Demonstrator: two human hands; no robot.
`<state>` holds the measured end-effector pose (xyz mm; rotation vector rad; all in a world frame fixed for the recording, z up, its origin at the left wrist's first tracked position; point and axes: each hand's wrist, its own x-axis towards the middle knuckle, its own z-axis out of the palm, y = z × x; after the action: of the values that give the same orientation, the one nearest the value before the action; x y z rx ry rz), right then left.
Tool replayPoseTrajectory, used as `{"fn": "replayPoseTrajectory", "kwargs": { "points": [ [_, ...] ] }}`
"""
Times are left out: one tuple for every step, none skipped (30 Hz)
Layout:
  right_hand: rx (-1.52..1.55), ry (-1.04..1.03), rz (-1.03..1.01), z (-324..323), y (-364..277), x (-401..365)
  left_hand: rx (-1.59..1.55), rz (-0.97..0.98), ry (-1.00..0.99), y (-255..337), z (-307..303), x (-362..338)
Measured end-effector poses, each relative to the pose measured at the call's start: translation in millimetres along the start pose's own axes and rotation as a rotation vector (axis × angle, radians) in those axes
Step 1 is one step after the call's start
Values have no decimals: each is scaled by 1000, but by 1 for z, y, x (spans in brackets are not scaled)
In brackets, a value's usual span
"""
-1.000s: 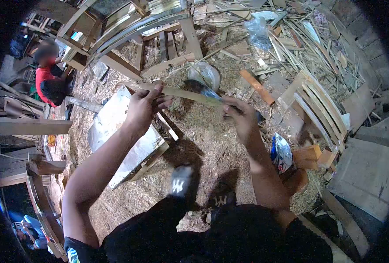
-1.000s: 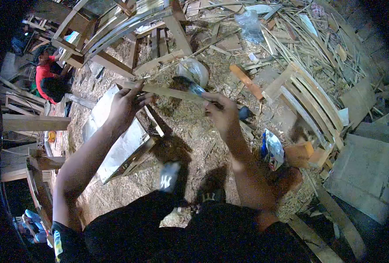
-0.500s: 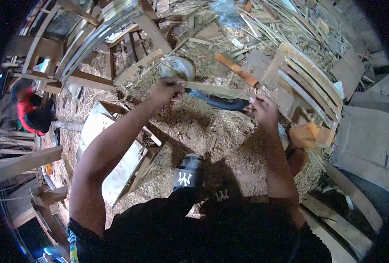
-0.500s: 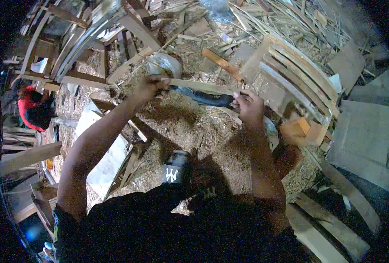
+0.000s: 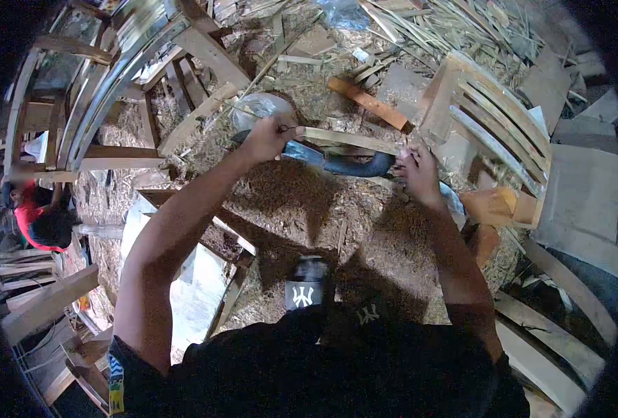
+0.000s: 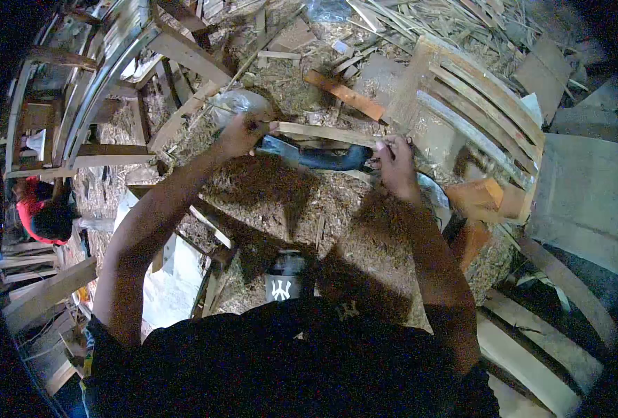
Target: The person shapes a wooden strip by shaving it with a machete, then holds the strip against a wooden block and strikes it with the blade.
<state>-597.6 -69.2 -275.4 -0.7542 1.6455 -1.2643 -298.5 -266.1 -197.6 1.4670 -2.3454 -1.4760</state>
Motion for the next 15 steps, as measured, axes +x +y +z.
{"fn": "replayPoseTrajectory", "kwargs": {
  "points": [
    [-5,-64,-8,-2,-1,-2,-6,0,-4,-3,-1,1],
    [-9,-65,-3,-2,-2,-4,108,124,7,-5,-4,1],
    [0,-53,7,-1,-5,-6,225,247,20,-11,-5,3],
    [10,-43,15,2,-9,-8,224,244,19,-16,-4,5],
    [11,-47,16,4,-13,-9,216,290,36,-20,-3,6],
    [5,-60,26,5,-16,-11,209,336,54,-21,-3,5],
    [-1,-73,37,7,-17,-13,209,332,55,-22,-4,4],
    [-1,-78,38,8,-11,-16,194,333,-35,-23,-6,4],
    [-35,-100,-20,10,-8,-20,176,333,-126,-18,-9,1],
    [-68,-122,-77,11,-5,-25,175,328,-124,-14,-12,-4],
    [-68,-127,-75,12,-1,-33,202,280,-198,-10,-16,-11],
    [151,-156,39,19,-15,-48,228,232,-273,-7,-17,-18],
    [370,-181,154,23,-22,-60,227,229,-274,-10,-16,-22],
    [371,-183,155,21,-16,-66,390,238,-356,-12,-17,-26],
    [255,-277,163,19,-6,-71,553,247,-438,-18,-18,-30]
  ]
}}
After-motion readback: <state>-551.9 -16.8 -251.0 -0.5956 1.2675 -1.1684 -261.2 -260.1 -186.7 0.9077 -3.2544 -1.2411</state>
